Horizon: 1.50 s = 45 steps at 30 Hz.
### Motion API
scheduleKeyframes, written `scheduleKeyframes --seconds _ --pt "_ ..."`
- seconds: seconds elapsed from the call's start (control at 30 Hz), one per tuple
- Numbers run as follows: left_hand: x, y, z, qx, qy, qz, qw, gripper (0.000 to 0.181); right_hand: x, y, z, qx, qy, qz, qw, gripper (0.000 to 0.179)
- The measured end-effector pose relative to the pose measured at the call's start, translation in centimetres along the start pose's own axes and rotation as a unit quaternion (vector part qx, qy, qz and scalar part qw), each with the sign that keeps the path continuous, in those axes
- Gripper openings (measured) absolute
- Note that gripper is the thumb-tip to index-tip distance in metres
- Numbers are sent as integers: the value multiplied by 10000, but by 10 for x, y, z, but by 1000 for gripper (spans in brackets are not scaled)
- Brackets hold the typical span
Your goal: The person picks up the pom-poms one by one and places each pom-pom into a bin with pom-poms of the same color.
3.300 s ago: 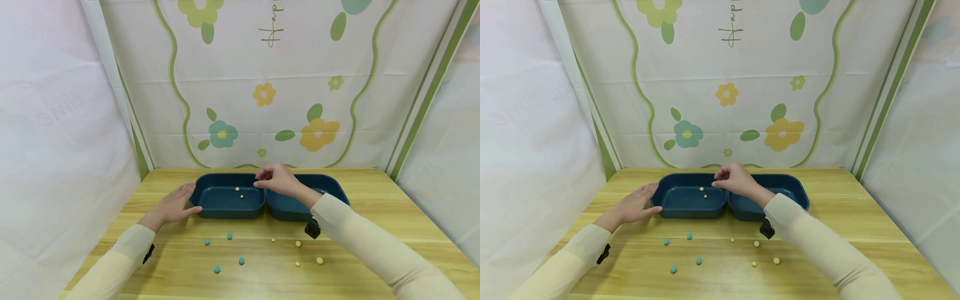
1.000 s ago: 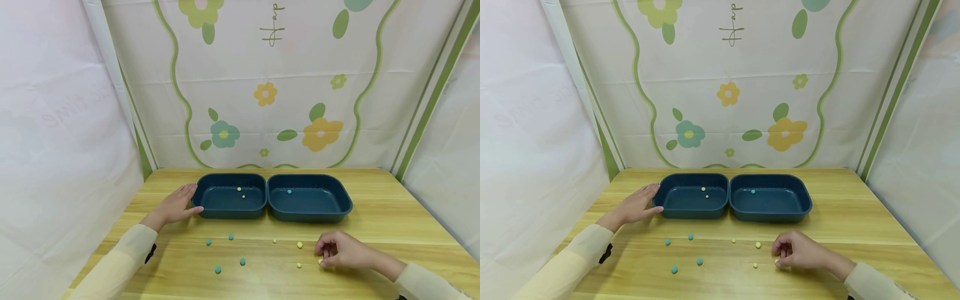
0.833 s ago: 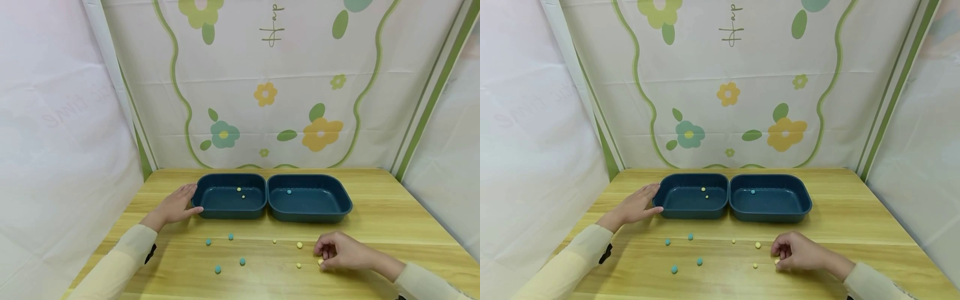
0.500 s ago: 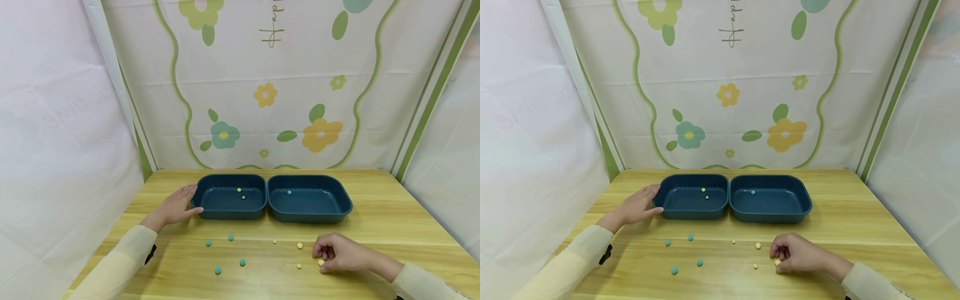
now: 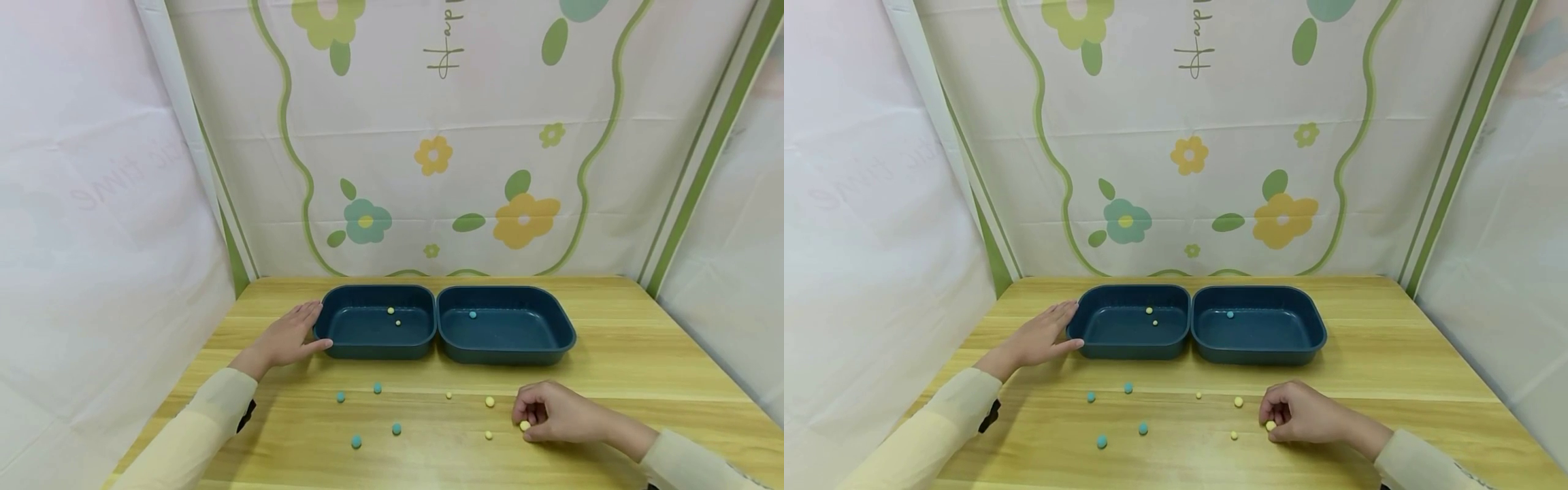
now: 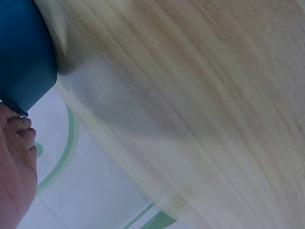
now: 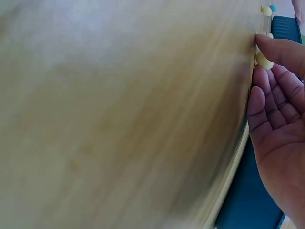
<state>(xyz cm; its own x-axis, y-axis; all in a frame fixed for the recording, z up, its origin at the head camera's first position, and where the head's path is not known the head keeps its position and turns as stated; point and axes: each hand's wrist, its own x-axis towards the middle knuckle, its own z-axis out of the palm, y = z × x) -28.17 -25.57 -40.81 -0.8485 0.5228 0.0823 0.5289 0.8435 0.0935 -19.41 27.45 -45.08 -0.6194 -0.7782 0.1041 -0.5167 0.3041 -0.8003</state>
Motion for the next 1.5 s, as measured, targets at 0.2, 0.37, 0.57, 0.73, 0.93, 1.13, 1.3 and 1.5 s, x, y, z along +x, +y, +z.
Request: scheduleKeyframes --seconds 0.2,0.37,0.57,0.73,0.93,1.13,1.3,1.5 --pt "0 -1 0 -43 37 7 10000 90 0 -1 0 12 36 38 10000 11" --pt "0 -1 0 -22 -2 -3 10000 91 1 -4 0 -12 113 95 9999 12" --pt "-1 1 0 -62 -19 4 10000 91 3 -13 -5 -274 323 48 9991 13" --pt "0 1 1 -76 28 14 10000 90 9 -24 -12 -418 482 -230 9977 14" --pt "0 -1 3 -65 68 37 9999 90 21 -35 -21 -580 730 -675 9934 21" --pt "-2 -2 5 -12 115 58 9999 91 37 -47 -29 -688 961 -1040 9875 23" --pt "-3 -3 7 32 181 58 9998 90 54 -56 -32 -858 1052 -1088 9847 19" --pt "-3 -3 8 47 209 68 9997 91 79 -64 -33 -1106 1267 -892 9817 21"
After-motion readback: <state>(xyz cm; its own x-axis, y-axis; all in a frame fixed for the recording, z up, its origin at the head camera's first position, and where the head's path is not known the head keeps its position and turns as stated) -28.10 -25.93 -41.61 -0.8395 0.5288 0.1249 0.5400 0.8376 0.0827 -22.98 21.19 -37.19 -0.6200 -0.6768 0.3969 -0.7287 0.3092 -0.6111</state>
